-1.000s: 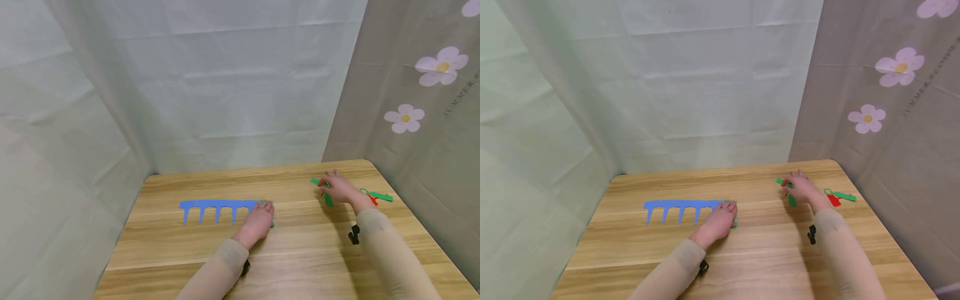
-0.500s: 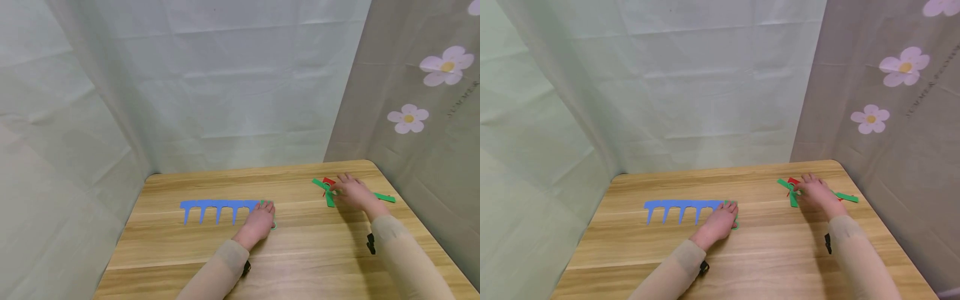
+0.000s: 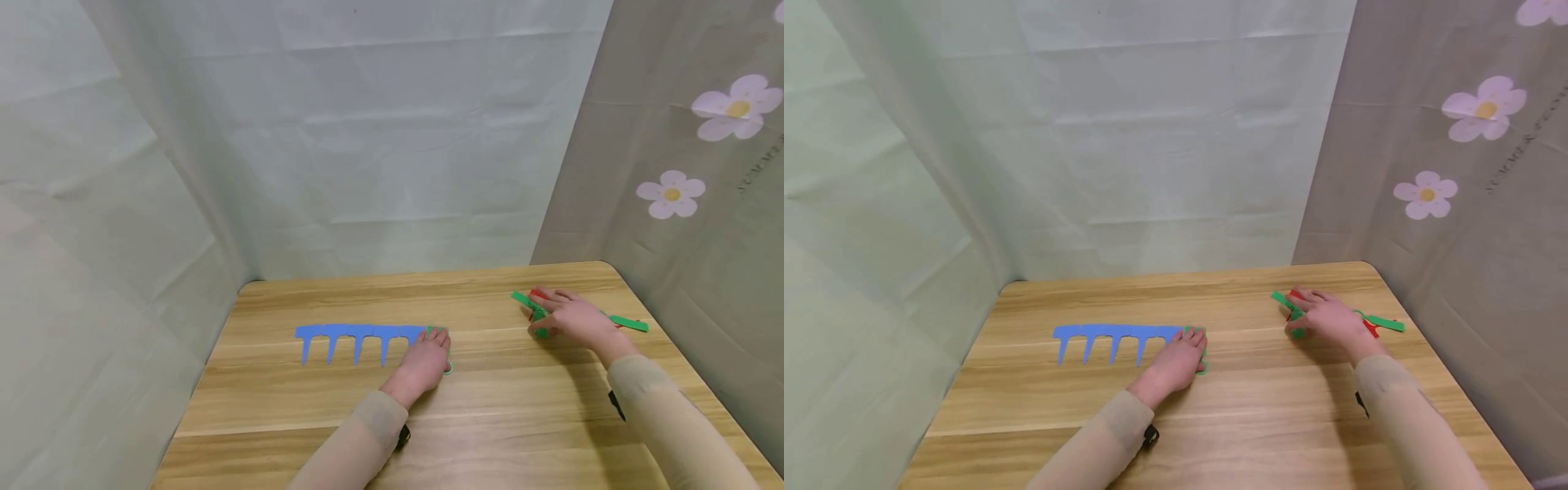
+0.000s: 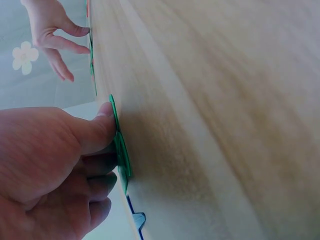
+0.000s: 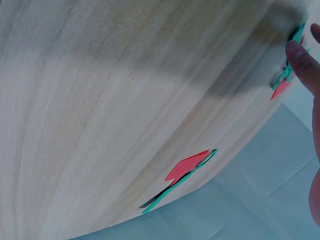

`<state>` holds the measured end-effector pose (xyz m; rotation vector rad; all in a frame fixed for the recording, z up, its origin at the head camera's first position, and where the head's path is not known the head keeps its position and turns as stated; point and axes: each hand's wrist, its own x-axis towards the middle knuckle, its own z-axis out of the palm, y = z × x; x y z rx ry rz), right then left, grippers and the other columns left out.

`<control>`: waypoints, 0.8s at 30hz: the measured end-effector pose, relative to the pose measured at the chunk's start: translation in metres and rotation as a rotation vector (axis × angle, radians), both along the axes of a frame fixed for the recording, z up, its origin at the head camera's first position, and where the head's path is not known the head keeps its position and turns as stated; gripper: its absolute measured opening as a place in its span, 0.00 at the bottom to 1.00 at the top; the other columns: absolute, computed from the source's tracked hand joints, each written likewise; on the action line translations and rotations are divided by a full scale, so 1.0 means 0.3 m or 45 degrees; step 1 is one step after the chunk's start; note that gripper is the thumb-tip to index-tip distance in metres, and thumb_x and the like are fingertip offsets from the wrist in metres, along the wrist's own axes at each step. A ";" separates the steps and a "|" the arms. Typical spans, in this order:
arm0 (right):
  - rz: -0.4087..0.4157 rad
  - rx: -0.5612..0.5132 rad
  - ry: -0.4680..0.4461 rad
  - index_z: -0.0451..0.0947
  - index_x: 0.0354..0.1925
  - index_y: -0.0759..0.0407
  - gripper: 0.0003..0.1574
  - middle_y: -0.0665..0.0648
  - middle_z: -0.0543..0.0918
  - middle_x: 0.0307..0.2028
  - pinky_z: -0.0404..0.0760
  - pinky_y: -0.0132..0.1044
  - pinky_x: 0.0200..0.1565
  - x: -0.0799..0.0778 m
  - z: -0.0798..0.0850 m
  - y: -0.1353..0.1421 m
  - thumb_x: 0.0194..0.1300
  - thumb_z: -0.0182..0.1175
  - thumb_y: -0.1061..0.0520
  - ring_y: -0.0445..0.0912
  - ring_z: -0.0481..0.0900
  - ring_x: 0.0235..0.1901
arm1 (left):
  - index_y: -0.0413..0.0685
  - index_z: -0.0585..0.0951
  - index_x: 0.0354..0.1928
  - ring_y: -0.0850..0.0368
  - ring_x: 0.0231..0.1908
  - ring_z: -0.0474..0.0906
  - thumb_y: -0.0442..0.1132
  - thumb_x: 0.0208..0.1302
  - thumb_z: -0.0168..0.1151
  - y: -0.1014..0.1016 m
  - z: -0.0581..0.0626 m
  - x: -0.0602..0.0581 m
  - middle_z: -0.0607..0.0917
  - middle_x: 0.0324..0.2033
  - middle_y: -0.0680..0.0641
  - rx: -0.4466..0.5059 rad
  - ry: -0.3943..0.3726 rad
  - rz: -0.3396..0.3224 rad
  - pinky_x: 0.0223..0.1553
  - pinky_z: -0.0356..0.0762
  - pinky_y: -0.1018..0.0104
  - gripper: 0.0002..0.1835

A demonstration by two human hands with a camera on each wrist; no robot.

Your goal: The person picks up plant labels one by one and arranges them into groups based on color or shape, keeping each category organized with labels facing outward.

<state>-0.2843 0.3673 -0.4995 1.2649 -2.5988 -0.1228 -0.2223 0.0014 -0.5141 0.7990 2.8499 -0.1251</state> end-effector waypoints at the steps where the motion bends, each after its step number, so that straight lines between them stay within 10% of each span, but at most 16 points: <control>1: 0.006 0.013 0.000 0.94 0.48 0.38 0.30 0.67 0.78 0.70 0.77 0.65 0.63 -0.001 -0.001 -0.005 0.44 0.84 0.59 0.69 0.73 0.70 | 0.43 0.69 0.80 0.49 0.82 0.55 0.51 0.81 0.58 0.001 0.001 0.000 0.63 0.82 0.47 -0.005 -0.001 0.000 0.81 0.54 0.53 0.33; 24: 0.148 0.135 -0.069 0.85 0.27 0.43 0.24 0.65 0.82 0.67 0.76 0.64 0.66 -0.074 0.010 -0.092 0.41 0.86 0.67 0.69 0.72 0.72 | 0.44 0.69 0.80 0.49 0.82 0.56 0.51 0.82 0.58 0.008 0.010 0.003 0.63 0.82 0.47 -0.026 0.005 0.009 0.81 0.54 0.54 0.33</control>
